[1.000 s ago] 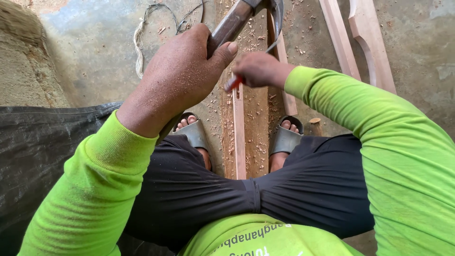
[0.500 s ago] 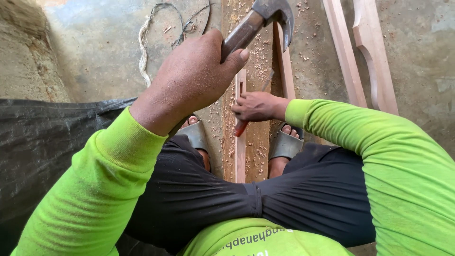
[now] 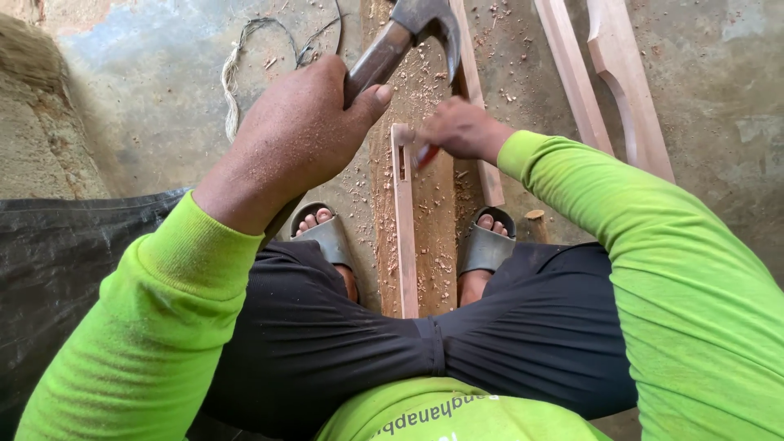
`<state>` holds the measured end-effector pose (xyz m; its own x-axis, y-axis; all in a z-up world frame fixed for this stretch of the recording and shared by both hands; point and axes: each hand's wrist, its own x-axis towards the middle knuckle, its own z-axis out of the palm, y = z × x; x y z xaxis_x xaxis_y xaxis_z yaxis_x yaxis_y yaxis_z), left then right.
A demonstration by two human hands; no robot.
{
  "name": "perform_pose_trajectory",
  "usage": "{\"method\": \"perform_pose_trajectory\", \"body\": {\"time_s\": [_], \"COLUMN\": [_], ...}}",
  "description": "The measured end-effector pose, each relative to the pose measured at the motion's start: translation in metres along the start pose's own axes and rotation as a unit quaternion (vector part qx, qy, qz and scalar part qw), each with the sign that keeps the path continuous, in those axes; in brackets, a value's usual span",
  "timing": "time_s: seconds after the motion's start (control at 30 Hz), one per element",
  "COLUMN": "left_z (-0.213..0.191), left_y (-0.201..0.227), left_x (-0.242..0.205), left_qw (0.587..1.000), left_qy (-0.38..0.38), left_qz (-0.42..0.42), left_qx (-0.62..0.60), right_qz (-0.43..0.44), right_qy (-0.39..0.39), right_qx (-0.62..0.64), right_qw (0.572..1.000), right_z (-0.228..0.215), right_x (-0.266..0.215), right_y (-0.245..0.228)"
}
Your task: Chisel a slot into a wooden beam using a hammer and a screwdriver as a chisel.
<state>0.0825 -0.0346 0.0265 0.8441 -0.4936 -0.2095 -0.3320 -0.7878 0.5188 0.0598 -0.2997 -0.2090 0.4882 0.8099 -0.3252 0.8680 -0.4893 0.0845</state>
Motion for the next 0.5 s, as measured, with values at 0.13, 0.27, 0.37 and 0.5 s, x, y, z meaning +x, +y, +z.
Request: {"method": "perform_pose_trajectory", "body": {"time_s": [0.13,0.27,0.37,0.5], "left_z": [-0.003,0.000,0.000,0.005], "left_y": [-0.003,-0.004,-0.002,-0.002], "left_x": [-0.002,0.001,0.004,0.003], "left_qw": [1.000,1.000,1.000,1.000], "left_qy": [-0.013,-0.017,-0.016,-0.020], "left_qz": [-0.011,-0.010,-0.006,0.002], "left_qx": [0.001,0.008,0.010,0.007], "right_qz": [0.316,0.041,0.035,0.313], "right_qy": [-0.145,-0.044,-0.074,-0.188], "right_qx": [0.213,0.064,0.035,0.247], "right_qw": [0.913,0.996,0.996,0.897], "right_z": [0.005,0.052,0.003,-0.040], "right_x": [-0.011,-0.011,-0.007,-0.014], "right_y": [0.011,0.004,-0.004,0.004]}}
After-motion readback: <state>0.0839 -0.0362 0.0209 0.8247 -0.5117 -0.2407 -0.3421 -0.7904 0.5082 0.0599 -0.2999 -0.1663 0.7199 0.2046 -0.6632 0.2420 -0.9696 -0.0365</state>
